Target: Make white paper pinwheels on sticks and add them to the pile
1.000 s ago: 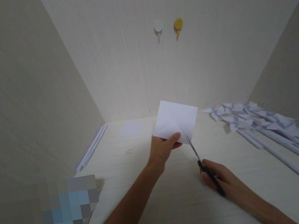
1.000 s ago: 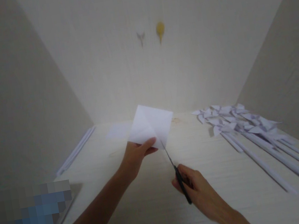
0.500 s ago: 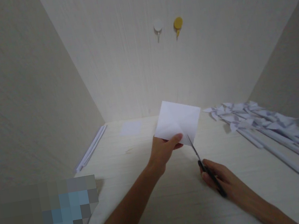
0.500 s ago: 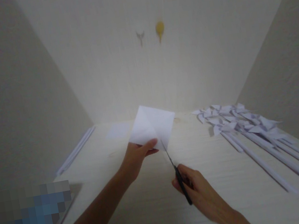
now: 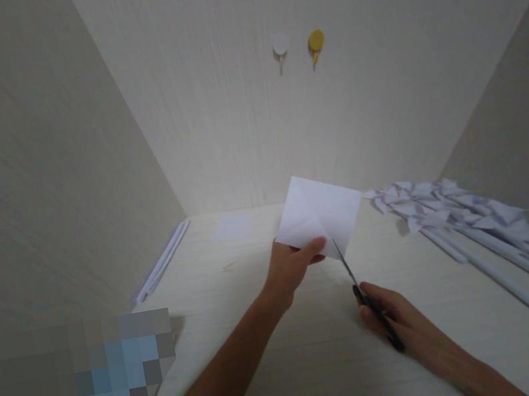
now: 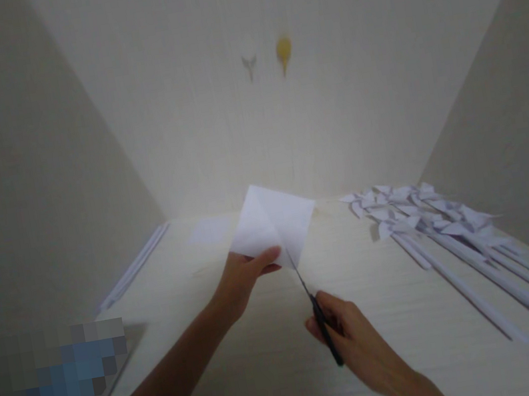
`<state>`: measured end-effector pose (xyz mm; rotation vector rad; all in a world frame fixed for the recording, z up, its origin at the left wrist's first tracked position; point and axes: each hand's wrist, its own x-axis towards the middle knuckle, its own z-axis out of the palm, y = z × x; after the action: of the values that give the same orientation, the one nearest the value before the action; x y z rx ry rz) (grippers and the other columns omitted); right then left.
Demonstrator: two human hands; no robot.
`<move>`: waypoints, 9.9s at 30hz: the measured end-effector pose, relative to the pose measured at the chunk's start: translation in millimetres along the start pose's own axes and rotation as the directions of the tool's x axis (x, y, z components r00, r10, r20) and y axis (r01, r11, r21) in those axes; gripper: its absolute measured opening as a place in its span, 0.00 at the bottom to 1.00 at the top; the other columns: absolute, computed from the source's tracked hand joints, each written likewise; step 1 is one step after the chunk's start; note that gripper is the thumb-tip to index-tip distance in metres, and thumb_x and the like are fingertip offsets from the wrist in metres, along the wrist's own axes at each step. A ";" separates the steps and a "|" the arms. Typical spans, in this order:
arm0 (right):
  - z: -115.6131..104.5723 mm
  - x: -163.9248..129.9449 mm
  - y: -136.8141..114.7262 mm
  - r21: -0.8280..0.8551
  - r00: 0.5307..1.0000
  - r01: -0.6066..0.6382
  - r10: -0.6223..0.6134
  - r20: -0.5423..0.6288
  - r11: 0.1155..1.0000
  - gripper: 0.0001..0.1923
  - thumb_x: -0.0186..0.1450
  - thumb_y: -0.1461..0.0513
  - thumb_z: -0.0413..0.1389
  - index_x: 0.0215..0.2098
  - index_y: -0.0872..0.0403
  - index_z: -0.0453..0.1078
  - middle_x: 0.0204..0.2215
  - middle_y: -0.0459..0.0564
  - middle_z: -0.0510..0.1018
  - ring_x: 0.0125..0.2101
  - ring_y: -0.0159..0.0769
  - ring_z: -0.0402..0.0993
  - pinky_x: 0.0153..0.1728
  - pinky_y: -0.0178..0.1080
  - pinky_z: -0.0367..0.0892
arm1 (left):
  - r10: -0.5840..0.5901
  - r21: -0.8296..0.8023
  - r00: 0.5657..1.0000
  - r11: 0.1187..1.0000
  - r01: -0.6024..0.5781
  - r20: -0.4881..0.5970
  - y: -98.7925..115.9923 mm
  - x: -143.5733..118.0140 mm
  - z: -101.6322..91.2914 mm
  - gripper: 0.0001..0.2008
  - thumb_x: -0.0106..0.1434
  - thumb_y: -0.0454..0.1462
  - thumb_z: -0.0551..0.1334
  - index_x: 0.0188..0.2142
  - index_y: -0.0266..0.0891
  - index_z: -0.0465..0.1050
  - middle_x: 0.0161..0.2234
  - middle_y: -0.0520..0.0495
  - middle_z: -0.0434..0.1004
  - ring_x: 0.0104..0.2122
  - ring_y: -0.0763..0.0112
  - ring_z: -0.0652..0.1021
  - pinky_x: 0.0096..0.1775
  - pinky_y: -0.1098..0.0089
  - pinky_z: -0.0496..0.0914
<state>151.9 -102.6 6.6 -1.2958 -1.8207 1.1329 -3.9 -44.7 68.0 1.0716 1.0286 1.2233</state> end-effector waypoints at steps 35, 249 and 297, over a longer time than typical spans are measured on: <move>1.2 -3.4 -9.3 -0.075 0.996 -0.037 0.031 -0.079 0.996 0.16 0.58 0.55 0.47 0.18 0.53 0.50 0.16 0.39 0.51 0.19 0.26 0.50 0.19 0.31 0.48 | 0.000 0.005 1.000 1.000 0.000 0.008 0.6 0.5 -0.6 0.13 0.44 0.33 0.64 0.32 0.32 0.71 0.33 0.44 0.76 0.27 0.73 0.75 0.28 0.74 0.72; -4.8 0.8 -2.3 0.034 0.994 0.072 -0.074 0.077 0.997 0.22 0.56 0.45 0.42 0.18 0.54 0.53 0.17 0.42 0.56 0.19 0.28 0.54 0.19 0.33 0.52 | 0.049 -0.172 0.999 0.984 -0.049 -0.004 -8.7 7.3 -4.9 0.13 0.47 0.37 0.61 0.32 0.31 0.70 0.27 0.45 0.74 0.22 0.73 0.74 0.23 0.73 0.71; -6.5 -1.4 -5.1 -0.013 0.995 0.070 -0.069 0.070 0.997 0.21 0.57 0.45 0.42 0.22 0.54 0.54 0.20 0.43 0.58 0.22 0.30 0.55 0.23 0.34 0.53 | 0.086 -0.112 0.996 0.990 -0.087 -0.016 -6.6 3.9 -3.3 0.12 0.47 0.38 0.62 0.31 0.31 0.71 0.27 0.45 0.74 0.23 0.73 0.73 0.23 0.74 0.71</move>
<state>155.8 -102.8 14.0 -1.2060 -1.9139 1.1412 -5.6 -40.9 60.8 1.0312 0.9189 1.3428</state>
